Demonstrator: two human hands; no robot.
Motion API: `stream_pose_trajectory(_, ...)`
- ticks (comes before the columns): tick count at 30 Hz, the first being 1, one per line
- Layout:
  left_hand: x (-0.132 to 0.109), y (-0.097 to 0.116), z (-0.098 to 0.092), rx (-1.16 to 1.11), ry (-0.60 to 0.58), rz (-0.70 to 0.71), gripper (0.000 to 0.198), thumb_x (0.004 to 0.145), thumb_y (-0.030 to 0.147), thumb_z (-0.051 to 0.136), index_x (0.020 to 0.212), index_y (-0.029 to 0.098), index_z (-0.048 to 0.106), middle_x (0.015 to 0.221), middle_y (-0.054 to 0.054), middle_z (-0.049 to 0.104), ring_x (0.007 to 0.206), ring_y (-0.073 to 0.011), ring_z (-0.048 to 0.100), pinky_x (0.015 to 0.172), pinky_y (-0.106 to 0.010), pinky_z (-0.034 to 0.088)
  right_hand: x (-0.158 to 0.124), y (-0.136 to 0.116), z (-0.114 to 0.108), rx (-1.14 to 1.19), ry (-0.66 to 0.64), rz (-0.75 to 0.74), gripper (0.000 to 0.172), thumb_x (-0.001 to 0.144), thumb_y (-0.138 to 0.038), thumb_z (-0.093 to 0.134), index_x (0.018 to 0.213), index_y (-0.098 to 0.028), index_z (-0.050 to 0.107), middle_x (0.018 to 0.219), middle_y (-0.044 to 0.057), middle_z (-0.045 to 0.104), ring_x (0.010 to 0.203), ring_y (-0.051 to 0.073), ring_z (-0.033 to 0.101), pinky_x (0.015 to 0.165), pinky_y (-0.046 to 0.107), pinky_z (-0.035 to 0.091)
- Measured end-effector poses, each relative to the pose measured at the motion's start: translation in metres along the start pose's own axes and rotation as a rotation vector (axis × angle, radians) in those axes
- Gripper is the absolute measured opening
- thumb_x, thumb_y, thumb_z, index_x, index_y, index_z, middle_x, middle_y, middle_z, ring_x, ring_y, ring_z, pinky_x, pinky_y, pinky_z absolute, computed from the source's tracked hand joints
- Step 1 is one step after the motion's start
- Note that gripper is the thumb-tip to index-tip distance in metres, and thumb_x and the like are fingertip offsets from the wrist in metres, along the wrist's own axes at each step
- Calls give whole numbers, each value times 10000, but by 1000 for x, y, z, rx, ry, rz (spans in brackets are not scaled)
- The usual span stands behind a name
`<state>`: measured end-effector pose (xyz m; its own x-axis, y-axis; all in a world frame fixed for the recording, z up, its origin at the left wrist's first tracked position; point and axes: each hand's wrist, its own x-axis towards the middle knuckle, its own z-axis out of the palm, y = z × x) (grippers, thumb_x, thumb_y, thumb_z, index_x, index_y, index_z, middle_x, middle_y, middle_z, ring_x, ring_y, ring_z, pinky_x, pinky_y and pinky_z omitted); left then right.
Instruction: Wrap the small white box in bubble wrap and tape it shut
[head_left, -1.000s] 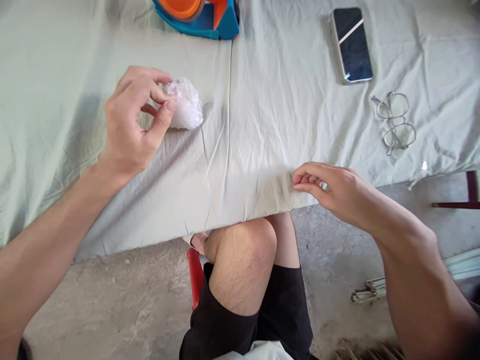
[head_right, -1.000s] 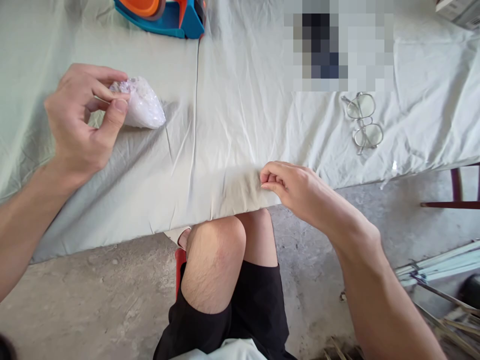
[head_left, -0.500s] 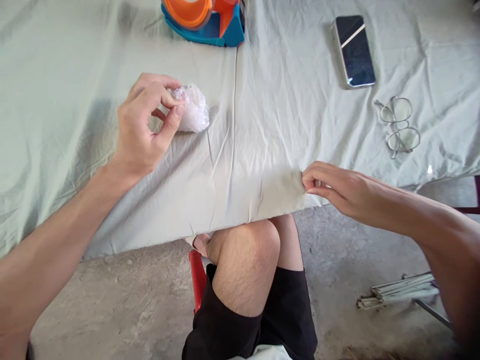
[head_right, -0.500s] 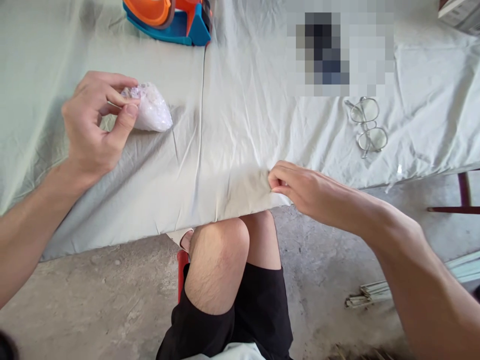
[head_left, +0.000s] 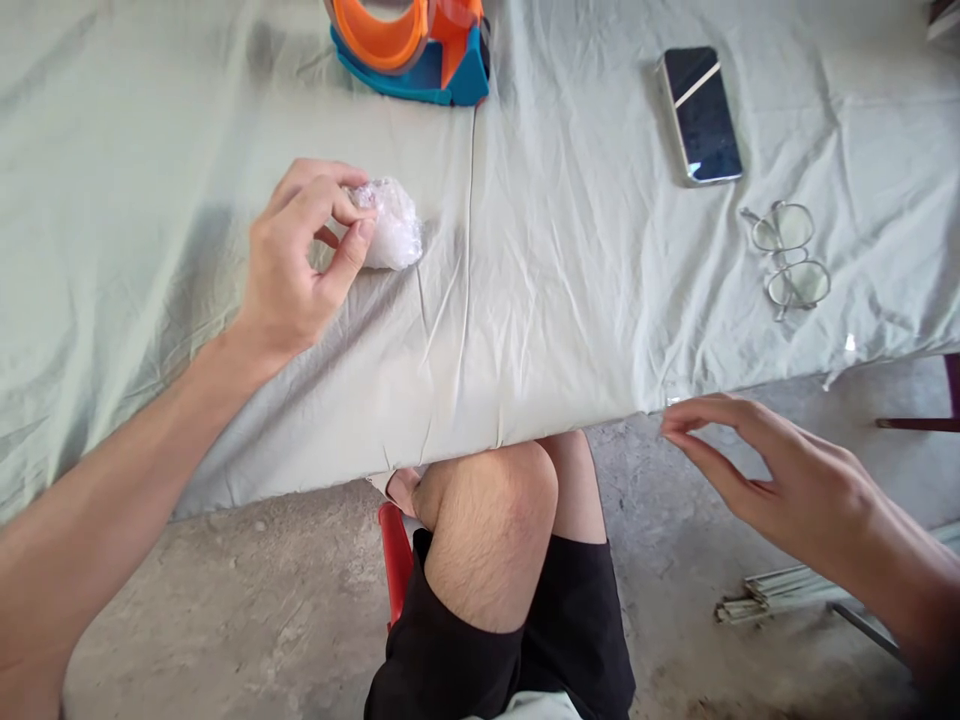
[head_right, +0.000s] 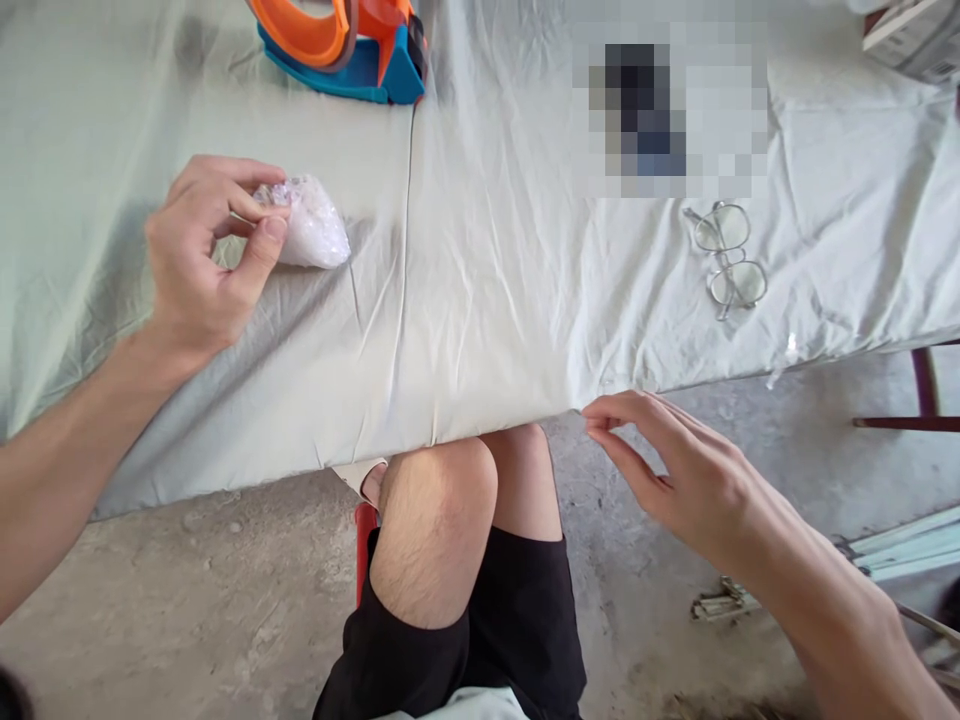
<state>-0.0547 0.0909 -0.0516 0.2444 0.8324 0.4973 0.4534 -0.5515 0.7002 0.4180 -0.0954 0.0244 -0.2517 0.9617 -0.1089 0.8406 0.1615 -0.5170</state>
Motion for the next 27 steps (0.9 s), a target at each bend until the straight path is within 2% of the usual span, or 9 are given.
stream_pose_trajectory(7, -2, 4, 3, 21, 10, 56, 298, 1231, 573, 655, 1105, 324, 761, 1396, 17, 801, 1344, -227, 722, 918, -491, 710, -30, -32, 3, 8, 49, -130, 500, 987, -527, 753, 1479, -614, 754, 1018, 17, 860, 761, 363, 850, 627, 519, 776)
stream_pose_trajectory(11, -1, 7, 4, 66, 30, 78, 354, 1212, 650, 610, 1123, 347, 768, 1368, -11, 820, 1316, -263, 764, 903, -545, 712, -20, -75, 2, 314, 35, -234, 553, 984, -423, 832, 1522, -532, 766, 914, -33, 839, 654, 297, 828, 492, 391, 741)
stream_pose_trajectory(12, -1, 7, 4, 97, 21, 77, 321, 1202, 657, 606, 1146, 386, 767, 1387, 8, 825, 1318, -273, 774, 936, -588, 719, -11, -86, 2, 359, 42, -209, 502, 1013, -381, 826, 1491, -528, 783, 921, -37, 831, 691, 274, 838, 555, 371, 761)
stream_pose_trajectory(14, 0, 7, 2, 186, 4, 87, 216, 1178, 642, 624, 1184, 469, 753, 1416, 57, 833, 1353, -300, 782, 1035, -671, 708, 13, -106, 3, 399, 77, -208, 353, 1042, -350, 829, 1373, -473, 847, 932, -28, 806, 695, 208, 809, 642, 322, 766)
stream_pose_trajectory(16, -1, 7, 2, 281, 3, 115, 167, 1165, 595, 645, 1182, 466, 750, 1426, 55, 843, 1415, -331, 773, 1131, -698, 666, 46, -125, 5, 468, 102, -319, 375, 1019, -303, 848, 1372, -432, 850, 979, -10, 806, 724, 185, 763, 733, 340, 782)
stream_pose_trajectory(18, -3, 8, 4, 339, 40, 138, 217, 1185, 522, 620, 1135, 362, 757, 1435, -8, 851, 1430, -341, 776, 1163, -634, 634, 86, -142, 10, 605, 167, -421, 525, 977, -192, 876, 1441, -430, 808, 1061, -14, 806, 866, 197, 787, 813, 370, 783)
stream_pose_trajectory(20, -4, 9, 7, 337, 97, 144, 279, 1221, 493, 569, 1078, 347, 759, 1433, -29, 846, 1325, -296, 807, 1114, -540, 639, 132, -156, 19, 666, 254, -494, 472, 978, -87, 850, 1324, -407, 835, 1201, -18, 790, 1007, 185, 768, 948, 380, 767)
stream_pose_trajectory(22, -4, 9, 11, 272, 196, 162, 300, 1219, 501, 613, 1022, 327, 759, 1393, -57, 842, 1263, -293, 811, 1015, -517, 659, 181, -166, 32, 764, 342, -604, 390, 944, -65, 814, 1231, -329, 819, 1281, -4, 778, 1041, 171, 730, 885, 324, 727)
stream_pose_trajectory(27, 1, 3, 16, 145, 186, 129, 313, 1206, 582, 695, 1039, 328, 769, 1328, -26, 824, 1210, -251, 814, 1018, -517, 703, 285, -168, 68, 799, 170, -501, 410, 932, -414, 968, 1245, -348, 711, 1242, -11, 730, 1089, 199, 663, 993, 372, 693)
